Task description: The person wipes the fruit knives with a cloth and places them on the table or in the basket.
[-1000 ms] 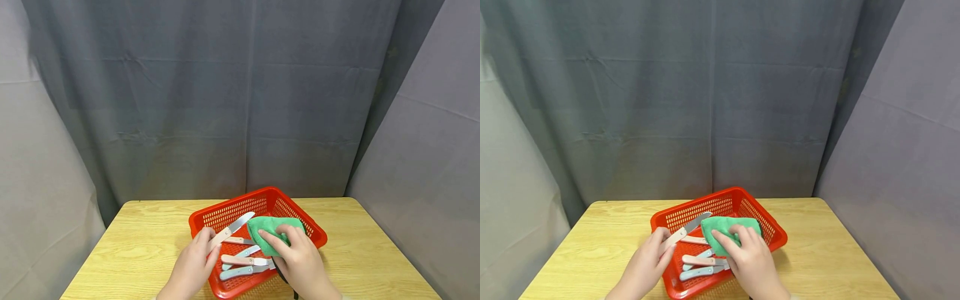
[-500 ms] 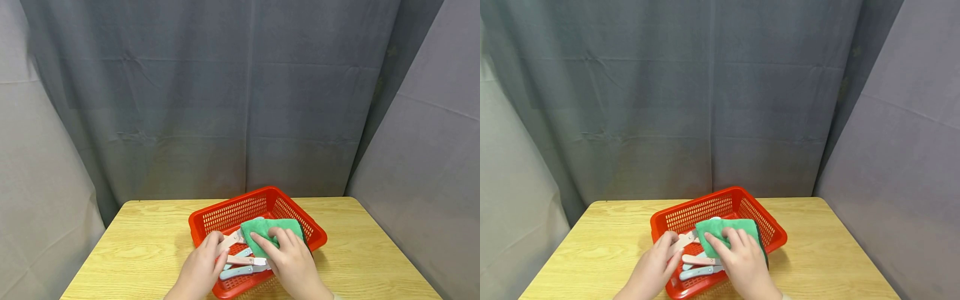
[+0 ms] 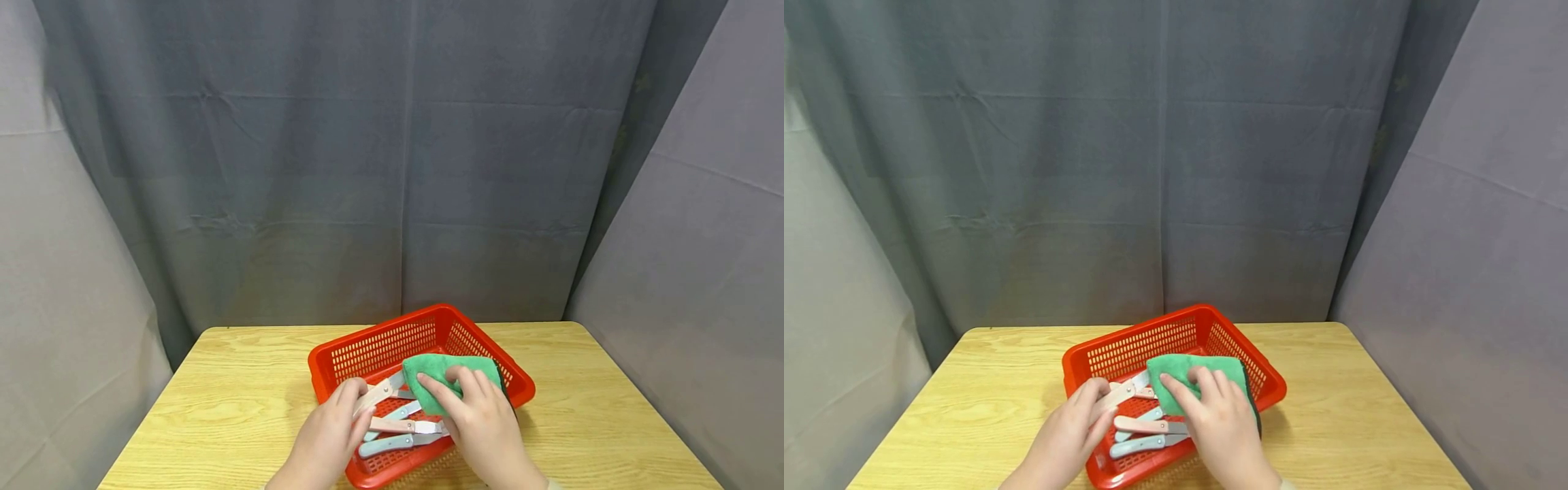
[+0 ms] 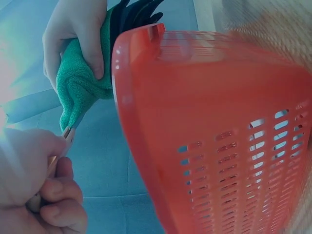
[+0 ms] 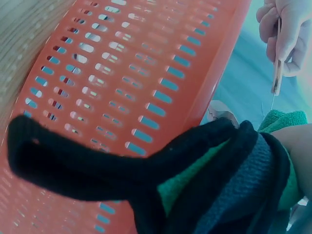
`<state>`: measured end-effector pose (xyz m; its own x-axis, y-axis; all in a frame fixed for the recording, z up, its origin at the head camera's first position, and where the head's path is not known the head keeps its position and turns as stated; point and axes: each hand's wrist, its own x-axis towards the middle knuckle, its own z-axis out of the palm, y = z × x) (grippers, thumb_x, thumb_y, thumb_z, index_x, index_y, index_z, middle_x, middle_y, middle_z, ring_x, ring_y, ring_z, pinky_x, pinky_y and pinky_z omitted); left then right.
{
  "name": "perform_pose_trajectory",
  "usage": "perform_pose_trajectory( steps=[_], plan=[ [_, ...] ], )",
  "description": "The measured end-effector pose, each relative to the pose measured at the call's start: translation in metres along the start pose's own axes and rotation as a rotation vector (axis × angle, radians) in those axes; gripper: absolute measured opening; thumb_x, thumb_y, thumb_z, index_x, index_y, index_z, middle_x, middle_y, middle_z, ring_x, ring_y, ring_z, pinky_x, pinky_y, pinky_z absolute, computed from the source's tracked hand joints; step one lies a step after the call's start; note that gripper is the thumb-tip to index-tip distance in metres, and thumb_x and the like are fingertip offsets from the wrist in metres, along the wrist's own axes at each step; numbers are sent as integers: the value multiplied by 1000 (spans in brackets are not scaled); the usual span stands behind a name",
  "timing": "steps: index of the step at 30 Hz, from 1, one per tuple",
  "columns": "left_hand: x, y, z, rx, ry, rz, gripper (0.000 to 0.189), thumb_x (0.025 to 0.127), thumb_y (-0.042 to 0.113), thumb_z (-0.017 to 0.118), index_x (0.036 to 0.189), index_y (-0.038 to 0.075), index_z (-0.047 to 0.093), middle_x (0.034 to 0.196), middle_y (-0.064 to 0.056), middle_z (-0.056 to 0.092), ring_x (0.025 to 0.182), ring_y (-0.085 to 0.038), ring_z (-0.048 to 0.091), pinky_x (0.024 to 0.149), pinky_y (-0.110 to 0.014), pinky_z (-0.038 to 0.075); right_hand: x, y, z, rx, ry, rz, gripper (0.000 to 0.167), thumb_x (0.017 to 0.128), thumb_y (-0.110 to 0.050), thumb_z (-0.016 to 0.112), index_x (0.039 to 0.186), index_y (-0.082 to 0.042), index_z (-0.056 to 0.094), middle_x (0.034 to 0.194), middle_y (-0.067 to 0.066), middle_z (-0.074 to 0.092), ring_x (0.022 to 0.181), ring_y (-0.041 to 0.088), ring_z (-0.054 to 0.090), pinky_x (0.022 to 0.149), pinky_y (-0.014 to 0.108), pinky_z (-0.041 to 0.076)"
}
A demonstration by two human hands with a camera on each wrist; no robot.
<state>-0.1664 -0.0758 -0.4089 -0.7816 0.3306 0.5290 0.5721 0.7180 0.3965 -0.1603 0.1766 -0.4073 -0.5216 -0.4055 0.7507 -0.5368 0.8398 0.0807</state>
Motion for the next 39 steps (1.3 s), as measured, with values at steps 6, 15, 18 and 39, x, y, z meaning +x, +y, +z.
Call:
perform_pose_trajectory(
  steps=[6,15,18,39],
  plan=[
    [0,-1,-1,-19,-10,2,26,94,15,74,112,13,55,91,8,55,69,-6,49,63,-25,48,-1,6,-1,-25,-24,50,82,57,-6,99,131,-28,70,107,5,59,87,17,50,66,33,50],
    [-1,-2,1,-21,-16,4,26,94,14,74,112,12,56,90,7,56,69,-6,50,63,-26,49,-4,19,-1,-63,-50,115,79,58,-2,97,129,-26,71,106,8,59,86,22,53,68,38,54],
    [-1,-2,1,-28,-28,-2,25,95,15,73,112,12,56,89,7,54,68,-6,48,62,-25,47,-5,23,-3,-67,-41,129,79,59,2,93,129,-26,71,106,9,59,86,23,54,68,38,53],
    [3,-6,8,-11,-87,-84,24,95,20,72,110,15,54,89,8,54,67,-7,46,63,-25,44,-3,-2,-12,-9,37,-30,83,57,-10,100,132,-29,69,107,7,60,81,17,48,63,29,48]
  ],
)
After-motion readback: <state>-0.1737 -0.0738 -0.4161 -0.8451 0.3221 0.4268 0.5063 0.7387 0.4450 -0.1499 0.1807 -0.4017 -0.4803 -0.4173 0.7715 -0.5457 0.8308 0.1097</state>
